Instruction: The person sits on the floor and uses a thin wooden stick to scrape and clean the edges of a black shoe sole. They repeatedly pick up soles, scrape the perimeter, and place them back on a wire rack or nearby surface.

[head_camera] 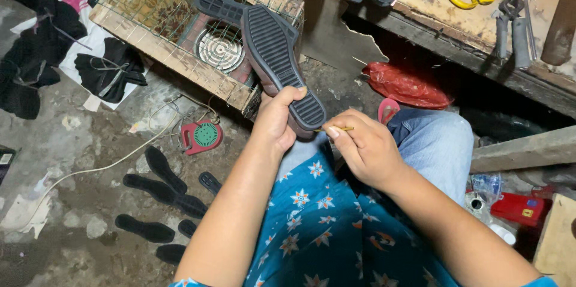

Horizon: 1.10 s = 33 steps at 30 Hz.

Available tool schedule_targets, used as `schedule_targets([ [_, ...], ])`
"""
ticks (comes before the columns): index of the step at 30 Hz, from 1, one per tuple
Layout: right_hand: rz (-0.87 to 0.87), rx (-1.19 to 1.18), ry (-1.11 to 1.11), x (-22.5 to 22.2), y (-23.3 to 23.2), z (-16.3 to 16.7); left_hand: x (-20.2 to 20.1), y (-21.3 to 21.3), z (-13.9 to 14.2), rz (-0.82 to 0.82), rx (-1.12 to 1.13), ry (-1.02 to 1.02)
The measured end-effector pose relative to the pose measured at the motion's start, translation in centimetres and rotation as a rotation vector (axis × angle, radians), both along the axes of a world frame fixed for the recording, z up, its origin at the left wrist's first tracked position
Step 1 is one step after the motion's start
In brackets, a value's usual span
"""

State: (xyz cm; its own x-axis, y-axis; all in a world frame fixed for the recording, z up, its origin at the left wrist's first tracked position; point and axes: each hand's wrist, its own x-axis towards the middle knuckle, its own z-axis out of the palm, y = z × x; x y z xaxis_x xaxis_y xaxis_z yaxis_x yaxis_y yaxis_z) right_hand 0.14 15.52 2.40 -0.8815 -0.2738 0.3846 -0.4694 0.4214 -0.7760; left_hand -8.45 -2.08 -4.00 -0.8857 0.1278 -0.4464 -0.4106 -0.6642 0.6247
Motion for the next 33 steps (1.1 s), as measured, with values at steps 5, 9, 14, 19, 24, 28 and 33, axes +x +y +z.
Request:
schedule_targets([
  [5,0.004,0.007,0.041,0.1,0.0,0.1,0.1,0.7,0.5,0.072,-0.069,-0.061],
  [9,0.021,0.015,0.095,0.1,0.0,0.1,0.3,1.2,0.7,0.11,-0.102,-0.041],
  [14,0.029,0.039,0.11,0.0,0.1,0.2,0.4,1.8,0.9,0.15,-0.135,-0.051],
  [19,0.014,0.079,0.087,-0.1,-0.2,0.6,0.7,2.2,1.3,0.172,-0.149,-0.034],
  [24,0.017,0.118,0.111,-0.4,-0.8,0.8,1.0,2.7,1.7,0.19,-0.163,-0.028],
  [28,0.022,0.126,0.142,-0.7,-1.4,1.1,1.2,2.9,1.9,0.198,-0.165,-0.016],
  [33,0.03,0.131,0.174,-1.1,-2.0,1.3,1.3,2.6,2.2,0.179,-0.172,-0.025],
])
